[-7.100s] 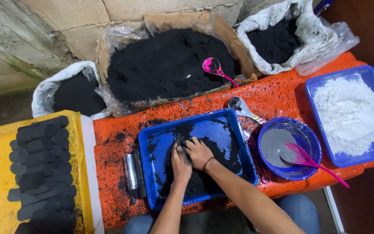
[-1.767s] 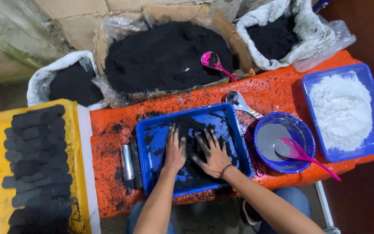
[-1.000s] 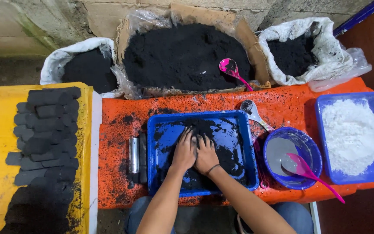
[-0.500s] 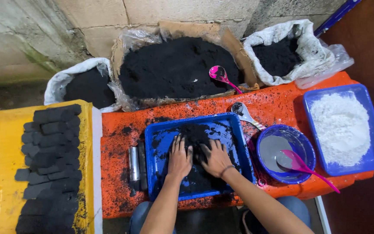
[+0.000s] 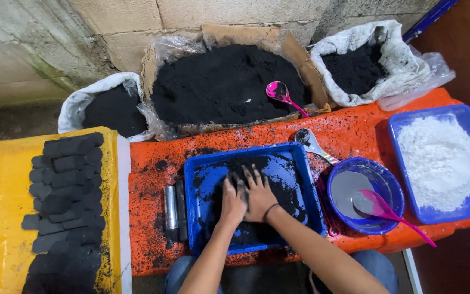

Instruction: Kneading a black mixture, likely charcoal paste, in a blue tray using both hands to ensure a consistent texture.

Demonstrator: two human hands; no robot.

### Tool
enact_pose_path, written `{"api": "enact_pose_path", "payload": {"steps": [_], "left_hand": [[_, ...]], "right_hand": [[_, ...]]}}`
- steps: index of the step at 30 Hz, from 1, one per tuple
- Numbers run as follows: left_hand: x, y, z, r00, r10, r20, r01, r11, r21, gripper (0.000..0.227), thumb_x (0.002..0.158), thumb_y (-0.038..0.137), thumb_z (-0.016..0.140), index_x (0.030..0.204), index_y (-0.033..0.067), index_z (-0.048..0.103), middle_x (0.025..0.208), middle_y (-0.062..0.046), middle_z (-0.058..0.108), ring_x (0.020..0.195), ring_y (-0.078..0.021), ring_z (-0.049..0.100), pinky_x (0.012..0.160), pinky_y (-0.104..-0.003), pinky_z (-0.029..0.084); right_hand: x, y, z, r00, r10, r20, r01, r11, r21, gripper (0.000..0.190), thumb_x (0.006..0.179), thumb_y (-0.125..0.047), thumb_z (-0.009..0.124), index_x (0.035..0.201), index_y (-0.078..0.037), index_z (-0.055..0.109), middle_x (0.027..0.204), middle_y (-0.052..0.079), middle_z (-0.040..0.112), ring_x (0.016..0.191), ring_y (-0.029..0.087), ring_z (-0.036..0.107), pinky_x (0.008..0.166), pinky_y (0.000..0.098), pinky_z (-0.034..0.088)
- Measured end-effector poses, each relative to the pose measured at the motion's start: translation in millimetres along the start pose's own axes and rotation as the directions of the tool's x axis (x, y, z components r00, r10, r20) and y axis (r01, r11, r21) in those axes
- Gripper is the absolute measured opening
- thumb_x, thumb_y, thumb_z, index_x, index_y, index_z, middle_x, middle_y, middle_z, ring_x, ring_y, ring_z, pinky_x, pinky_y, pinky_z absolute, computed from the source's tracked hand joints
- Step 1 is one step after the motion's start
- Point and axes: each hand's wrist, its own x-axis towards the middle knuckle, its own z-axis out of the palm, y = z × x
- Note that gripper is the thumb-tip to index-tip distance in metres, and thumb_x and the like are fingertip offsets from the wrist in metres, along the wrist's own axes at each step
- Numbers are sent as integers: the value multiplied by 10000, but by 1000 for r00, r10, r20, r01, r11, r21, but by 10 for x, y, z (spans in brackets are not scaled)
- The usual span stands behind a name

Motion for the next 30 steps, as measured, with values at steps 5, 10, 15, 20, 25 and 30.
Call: {"api": "enact_pose_path", "payload": {"steps": [5,10,15,20,25,30], "left_hand": [[28,56,-122,995,-22,-98,38,985,168,415,895,258,396,1244,34,365,1198,-155,446,1153,-299,436,944,-371,413],[79,-115,-90,994,9,-111,34,926,376,412,893,331,369,1232,99,400,1191,-106,463,1125,-255,468,907,-340,445],[208,-498,-22,957,216,-193,-109,886,450,379,878,254,401,1200,56,442,1186,-140,461,1128,-289,450,940,-355,407],[82,-152,-129,963,204,-178,-41,760,648,323,906,281,308,1129,119,475,1223,-111,417,1182,-294,385,865,-433,417],[28,7,-147,976,176,-127,-51,755,654,332,914,247,295,1178,113,444,1315,-123,355,1261,-290,300,924,-468,366],[77,-93,-121,991,130,-40,-71,744,664,386,944,280,207,1274,141,349,1430,-98,209,1337,-252,161,1014,-446,264]], "right_hand": [[48,85,879,963,-170,-209,159,985,-68,465,738,-424,544,1095,-126,558,1235,138,343,1209,415,255,927,498,303],[569,301,1334,848,-262,-461,211,964,-160,365,651,-435,527,860,-143,592,997,69,468,874,338,473,672,444,438],[861,315,1418,809,-243,-536,168,968,-184,201,634,-412,473,627,-232,562,730,-40,542,560,211,558,430,353,444],[272,143,608,983,-30,-184,40,998,50,530,735,-433,525,1191,-168,475,1136,87,423,1091,310,402,890,468,366],[-469,166,-97,992,123,-1,-121,980,158,806,721,-552,552,1384,-288,179,1368,183,190,1296,419,101,998,584,188],[-328,282,68,989,149,14,-149,976,159,1060,600,-744,536,1410,-295,19,1445,150,1,1325,393,-58,1022,600,30]]}}
